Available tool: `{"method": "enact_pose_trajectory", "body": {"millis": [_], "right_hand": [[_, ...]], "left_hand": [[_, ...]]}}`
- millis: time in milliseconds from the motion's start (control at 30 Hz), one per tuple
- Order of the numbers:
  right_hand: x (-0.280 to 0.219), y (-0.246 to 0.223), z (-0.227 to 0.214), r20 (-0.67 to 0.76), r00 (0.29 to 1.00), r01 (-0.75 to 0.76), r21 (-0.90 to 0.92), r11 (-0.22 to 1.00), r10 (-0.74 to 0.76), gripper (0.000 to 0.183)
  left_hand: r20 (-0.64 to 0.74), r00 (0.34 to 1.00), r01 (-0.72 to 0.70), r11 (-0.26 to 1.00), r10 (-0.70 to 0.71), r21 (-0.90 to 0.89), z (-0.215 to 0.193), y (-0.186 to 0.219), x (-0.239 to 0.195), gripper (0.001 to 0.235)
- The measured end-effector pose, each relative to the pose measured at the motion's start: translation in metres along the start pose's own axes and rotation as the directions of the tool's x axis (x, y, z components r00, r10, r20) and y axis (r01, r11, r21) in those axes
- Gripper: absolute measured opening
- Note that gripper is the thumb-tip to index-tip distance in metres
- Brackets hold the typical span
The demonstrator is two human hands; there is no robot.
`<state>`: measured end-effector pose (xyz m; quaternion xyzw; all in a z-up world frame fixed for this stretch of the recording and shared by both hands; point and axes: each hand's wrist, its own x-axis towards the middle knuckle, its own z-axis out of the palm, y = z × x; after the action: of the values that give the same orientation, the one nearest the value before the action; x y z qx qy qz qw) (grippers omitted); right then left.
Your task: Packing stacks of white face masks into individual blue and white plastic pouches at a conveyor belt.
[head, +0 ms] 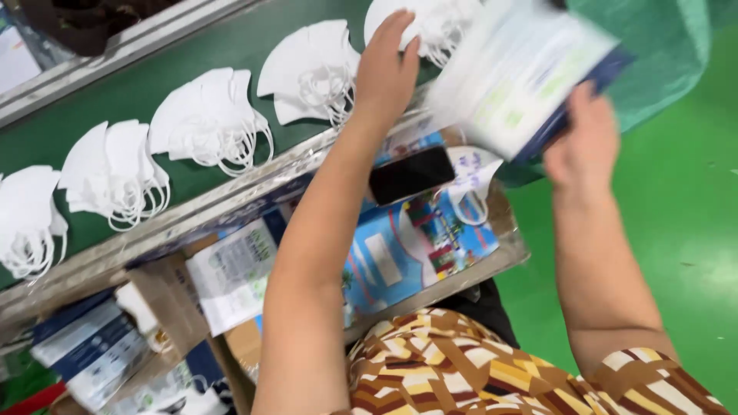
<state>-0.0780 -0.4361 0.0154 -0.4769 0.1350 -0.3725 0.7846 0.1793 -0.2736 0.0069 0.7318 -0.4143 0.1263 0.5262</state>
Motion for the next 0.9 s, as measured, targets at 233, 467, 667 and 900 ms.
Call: {"method": "enact_pose_trajectory", "body": {"millis": [233, 467, 667, 900], "right_hand": [[0.051, -0.031, -0.016, -0.179, 0.966, -0.15, 0.21, 0.966, 0.189, 0.052], [-0.002, 0.008, -0.053, 0.03, 0.984, -0.176, -0.051, 0.983, 0.177, 0.058], [-0.045, 0.015, 0.036, 0.183, 0.927, -0.356, 0.159, 0.921, 0.327, 0.065], [-0.132, 0.072, 0.057, 0.192, 0.893, -0.111, -0.782, 0.613, 0.406, 0.04]], "left_hand": [[0.179, 0.939, 0.099, 0.728, -0.295, 0.678, 0.141, -0.011, 0.074, 0.097], [0.362, 0.899, 0.339, 0.915, -0.246, -0.221, 0.092, 0.025, 0.054, 0.033], [0.581, 0.797, 0.549, 0.597, -0.164, -0.585, 0.011, 0.049, -0.103, 0.049], [0.364, 0.931, -0.026, 0.993, -0.017, 0.114, -0.142, 0.095, -0.175, 0.092]]}}
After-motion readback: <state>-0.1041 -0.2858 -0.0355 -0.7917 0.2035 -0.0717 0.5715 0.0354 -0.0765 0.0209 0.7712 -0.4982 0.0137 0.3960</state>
